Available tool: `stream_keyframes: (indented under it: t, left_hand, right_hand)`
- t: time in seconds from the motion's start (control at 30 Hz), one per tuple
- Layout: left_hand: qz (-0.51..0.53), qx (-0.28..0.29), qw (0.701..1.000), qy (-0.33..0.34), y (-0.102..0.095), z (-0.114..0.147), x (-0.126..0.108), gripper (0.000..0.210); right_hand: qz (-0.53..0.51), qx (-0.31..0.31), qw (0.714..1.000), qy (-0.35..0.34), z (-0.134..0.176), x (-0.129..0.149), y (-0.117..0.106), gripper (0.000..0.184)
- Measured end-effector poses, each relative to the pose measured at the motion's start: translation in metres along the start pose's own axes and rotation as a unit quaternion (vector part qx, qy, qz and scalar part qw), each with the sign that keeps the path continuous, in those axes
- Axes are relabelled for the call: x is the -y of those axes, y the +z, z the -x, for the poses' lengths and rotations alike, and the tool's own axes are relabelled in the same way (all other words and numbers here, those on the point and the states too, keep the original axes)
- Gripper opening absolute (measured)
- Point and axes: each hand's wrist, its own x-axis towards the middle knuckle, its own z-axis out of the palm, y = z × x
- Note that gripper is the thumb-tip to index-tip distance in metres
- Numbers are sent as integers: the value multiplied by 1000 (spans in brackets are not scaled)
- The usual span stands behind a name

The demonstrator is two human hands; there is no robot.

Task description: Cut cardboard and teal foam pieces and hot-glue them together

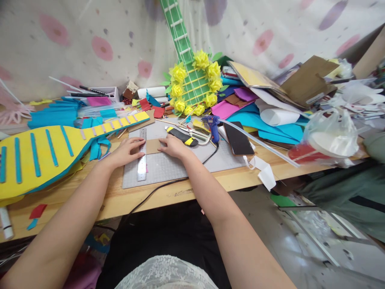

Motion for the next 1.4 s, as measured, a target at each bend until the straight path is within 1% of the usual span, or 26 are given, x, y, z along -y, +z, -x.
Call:
stream_keyframes:
  t: [0.3,0.47,0.67,0.83,0.93,1.1,1.27,1.4]
  left_hand:
    - [8,0,1000,-5,1,-2,2,56]
    - [3,13,1000,-18,-2,-3,-1,58]
    - [-21,43,999,-10,-7,-3,-2,63]
    - [-38,91,995,-9,-11,-6,2,78]
    - [-30,106,994,-11,-13,-7,2,82]
    - [-34,111,993,-16,-15,-7,0,82]
    - [-36,102,994,-9,-13,-7,2,80]
    - [-43,106,993,-14,-12,-7,3,81]
  right_hand:
    - [2,0,1000,4,1,2,-2,44]
    - [5,-1,1000,-2,1,1,-1,45]
    - [1,2,1000,5,1,2,-1,45]
    - [-5,-3,1000,-1,0,-1,2,44]
    - [-11,-4,1000,-2,-1,-2,3,43]
    - [-12,-7,1000,-2,-1,-3,3,43]
    - [-13,-6,1000,-1,-1,-3,4,43]
    - [-10,-8,1000,-6,-1,-4,4,46]
